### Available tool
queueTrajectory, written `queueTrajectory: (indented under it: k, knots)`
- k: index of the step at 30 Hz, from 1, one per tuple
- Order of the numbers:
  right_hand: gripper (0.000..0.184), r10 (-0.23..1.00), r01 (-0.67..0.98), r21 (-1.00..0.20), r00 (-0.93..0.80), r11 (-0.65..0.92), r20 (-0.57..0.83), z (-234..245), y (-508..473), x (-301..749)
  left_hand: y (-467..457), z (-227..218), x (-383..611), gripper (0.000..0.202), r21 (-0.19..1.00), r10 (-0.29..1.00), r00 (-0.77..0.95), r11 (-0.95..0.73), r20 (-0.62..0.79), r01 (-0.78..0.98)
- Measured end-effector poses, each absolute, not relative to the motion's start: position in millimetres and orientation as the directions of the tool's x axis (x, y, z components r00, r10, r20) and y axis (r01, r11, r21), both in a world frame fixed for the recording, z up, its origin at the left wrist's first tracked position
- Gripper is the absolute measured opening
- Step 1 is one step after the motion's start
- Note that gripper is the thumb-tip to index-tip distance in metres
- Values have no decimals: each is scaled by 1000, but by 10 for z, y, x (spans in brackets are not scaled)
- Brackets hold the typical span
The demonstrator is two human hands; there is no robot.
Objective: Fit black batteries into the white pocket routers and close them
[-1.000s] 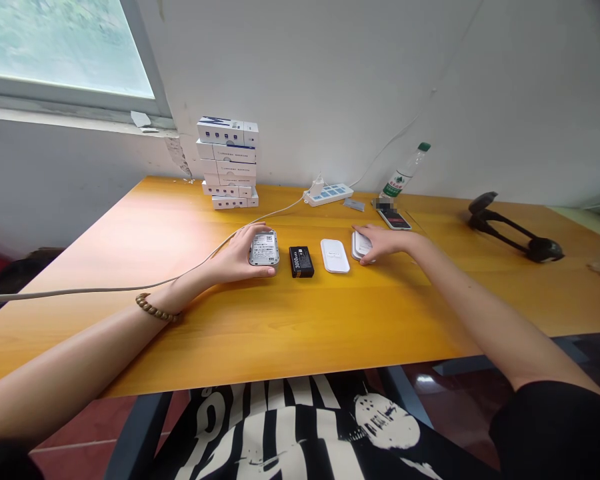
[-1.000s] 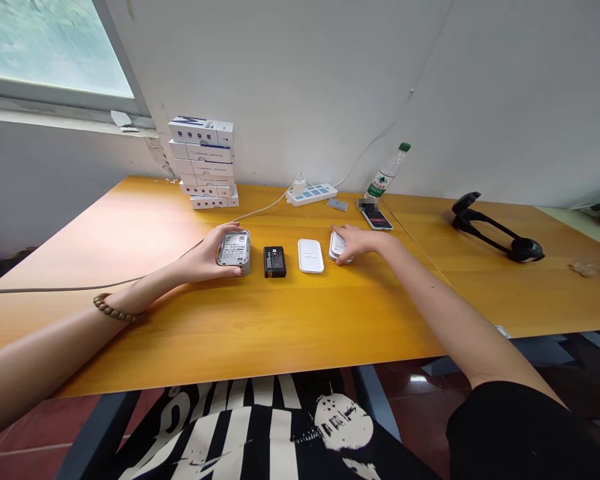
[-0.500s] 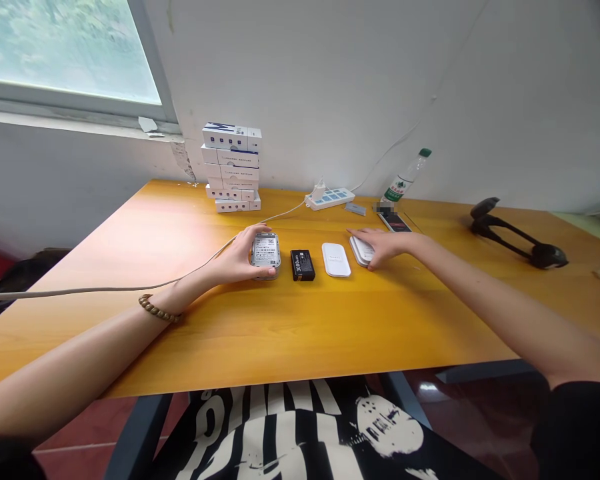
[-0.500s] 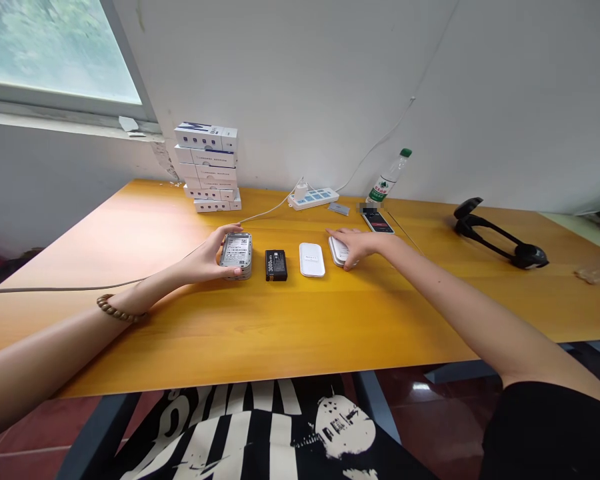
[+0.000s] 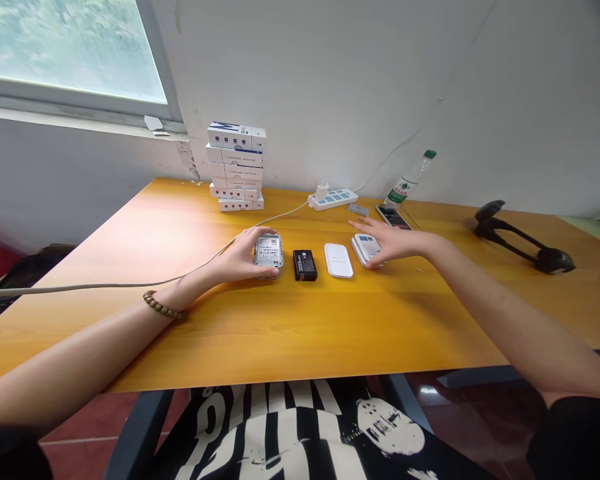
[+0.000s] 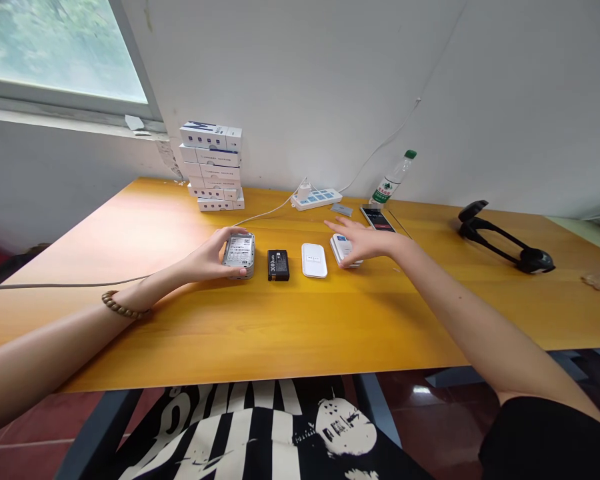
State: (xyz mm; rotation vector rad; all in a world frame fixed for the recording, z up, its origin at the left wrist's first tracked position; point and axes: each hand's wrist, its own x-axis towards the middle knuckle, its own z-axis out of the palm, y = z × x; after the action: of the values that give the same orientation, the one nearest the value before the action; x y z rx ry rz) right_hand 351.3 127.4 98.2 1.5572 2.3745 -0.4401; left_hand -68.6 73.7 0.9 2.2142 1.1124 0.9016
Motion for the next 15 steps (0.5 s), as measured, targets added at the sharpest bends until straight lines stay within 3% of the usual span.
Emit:
queueTrajectory:
  k: [4,6,10,15]
  knots:
    - [88,806,795,-343,-573,501,-149,939,934,3044,567,132,-602,80,583,739,484,-671,469,459]
    - [74,752,721,-371,-654,585,-85,799,828,2779,387,198,-503,81,514,650,566,-755,507,407]
    - [70,638,607,-415,-766,678,-78,529,837,2454,-34,191,-251,79,454,562,722,-808,404,375]
    - [63,661,616,-438,-748,654,-63,424,934,2413,-256,-21,-57,87,493,581,774,-766,253,413]
